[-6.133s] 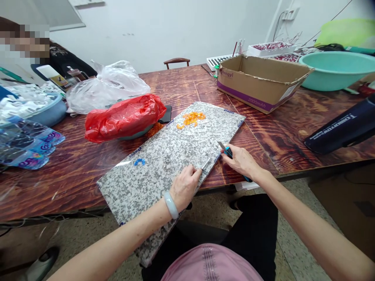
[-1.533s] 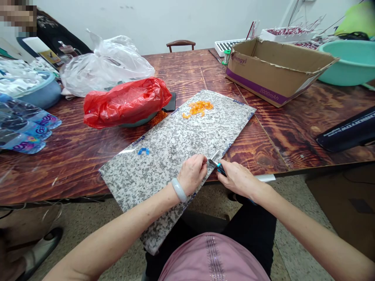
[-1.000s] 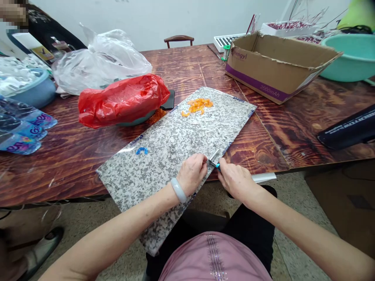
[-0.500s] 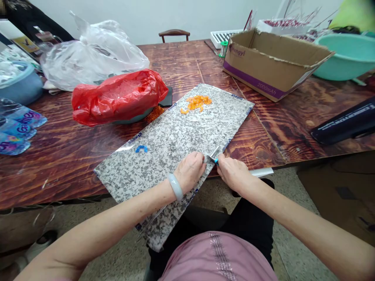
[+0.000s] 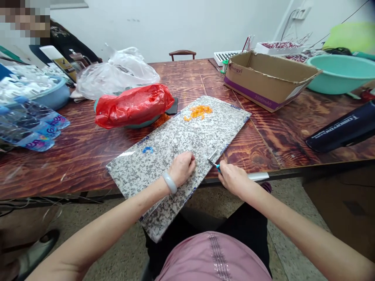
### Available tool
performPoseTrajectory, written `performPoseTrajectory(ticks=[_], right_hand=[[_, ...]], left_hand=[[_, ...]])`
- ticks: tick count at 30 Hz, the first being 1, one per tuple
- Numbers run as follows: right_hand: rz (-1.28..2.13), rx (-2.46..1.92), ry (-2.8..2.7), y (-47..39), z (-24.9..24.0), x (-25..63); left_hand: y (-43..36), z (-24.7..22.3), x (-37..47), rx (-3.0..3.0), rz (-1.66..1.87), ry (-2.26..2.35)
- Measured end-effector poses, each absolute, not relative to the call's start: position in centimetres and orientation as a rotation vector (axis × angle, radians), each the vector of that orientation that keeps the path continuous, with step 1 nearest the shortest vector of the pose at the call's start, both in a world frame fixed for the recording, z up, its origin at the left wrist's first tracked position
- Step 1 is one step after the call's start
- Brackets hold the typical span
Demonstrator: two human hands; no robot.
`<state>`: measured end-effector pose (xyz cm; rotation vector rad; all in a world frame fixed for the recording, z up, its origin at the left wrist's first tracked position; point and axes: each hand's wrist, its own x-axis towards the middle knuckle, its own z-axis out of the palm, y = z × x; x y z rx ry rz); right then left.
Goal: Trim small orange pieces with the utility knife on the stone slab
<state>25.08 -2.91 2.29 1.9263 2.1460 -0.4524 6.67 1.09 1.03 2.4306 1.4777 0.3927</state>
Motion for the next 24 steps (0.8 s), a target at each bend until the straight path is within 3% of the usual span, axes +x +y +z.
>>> performPoseTrajectory(ticks=[12,24], right_hand=[[-0.911,2.024,2.423,-2.2,0.5,28.5],[-0.893,2.115,2.466,-2.8,-0.3,29.9]], left_hand=[[-0.2,0.8,7.9,2.418,0.466,1.390],[-0.4,0.6,8.5,2.377,0.514,1.420]])
